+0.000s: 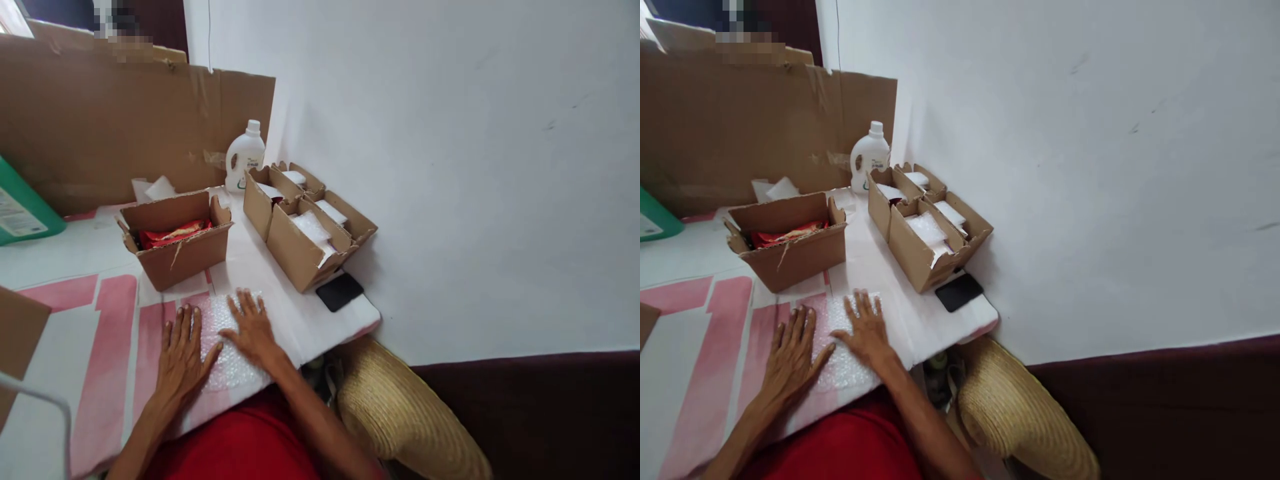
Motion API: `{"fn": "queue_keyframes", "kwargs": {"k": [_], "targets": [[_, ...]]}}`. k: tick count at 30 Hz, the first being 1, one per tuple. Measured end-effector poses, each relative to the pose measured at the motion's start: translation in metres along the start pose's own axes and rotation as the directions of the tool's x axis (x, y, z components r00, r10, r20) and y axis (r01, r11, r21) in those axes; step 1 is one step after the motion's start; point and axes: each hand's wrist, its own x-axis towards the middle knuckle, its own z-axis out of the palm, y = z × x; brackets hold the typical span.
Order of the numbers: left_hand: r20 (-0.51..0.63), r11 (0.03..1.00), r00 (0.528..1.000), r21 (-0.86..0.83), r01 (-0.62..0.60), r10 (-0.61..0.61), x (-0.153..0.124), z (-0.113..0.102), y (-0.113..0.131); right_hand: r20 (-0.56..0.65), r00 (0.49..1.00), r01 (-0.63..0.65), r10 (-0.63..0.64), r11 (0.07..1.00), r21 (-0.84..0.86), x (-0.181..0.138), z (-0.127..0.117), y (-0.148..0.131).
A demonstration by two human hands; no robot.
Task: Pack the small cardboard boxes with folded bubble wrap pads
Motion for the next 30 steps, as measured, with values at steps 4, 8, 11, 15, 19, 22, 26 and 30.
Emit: {"fn": "queue_keyframes", "kwargs": {"k": [4, 8, 11, 15, 19, 22, 26, 30], "targets": [[0.026, 0.998, 0.998, 0.008, 0.065, -0.065, -0.008, -0.009, 0.011, -0.023, 0.998, -0.057, 0.055, 0.993, -0.103, -0.023, -0.024, 0.049], [0.014, 0.999, 1.000, 0.047, 0.024, -0.024, -0.034, -0.029, 0.007, -0.001, 0.982, 0.190, -0.191, 0.978, -0.086, -0.059, -0.036, 0.060], [0.058, 0.987, 0.986, 0.044, -0.156, 0.153, -0.055, -0.051, -0.007, 0.098, 0.919, 0.386, -0.382, 0.922, -0.032, -0.086, -0.040, 0.059], [0.133, 0.920, 0.914, 0.025, -0.390, 0.384, -0.073, -0.068, -0.027, 0.163, 0.892, 0.434, -0.421, 0.899, -0.051, -0.105, -0.038, 0.063], [0.144, 0.921, 0.910, -0.044, -0.387, 0.389, -0.087, -0.073, -0.037, 0.064, 0.884, 0.466, -0.463, 0.883, -0.055, -0.113, -0.032, 0.069], [0.138, 0.936, 0.929, -0.131, -0.327, 0.344, -0.096, -0.077, -0.040, -0.034, 0.884, 0.466, -0.466, 0.885, 0.014, -0.117, -0.031, 0.069], [0.076, 0.935, 0.965, -0.278, -0.220, 0.250, -0.095, -0.082, -0.042, -0.172, 0.919, 0.383, -0.356, 0.910, 0.160, -0.112, -0.029, 0.060], [0.054, 0.889, 0.999, -0.457, 0.031, -0.007, -0.082, -0.078, -0.035, -0.278, 0.954, 0.196, -0.116, 0.939, 0.281, -0.101, -0.022, 0.044]]}}
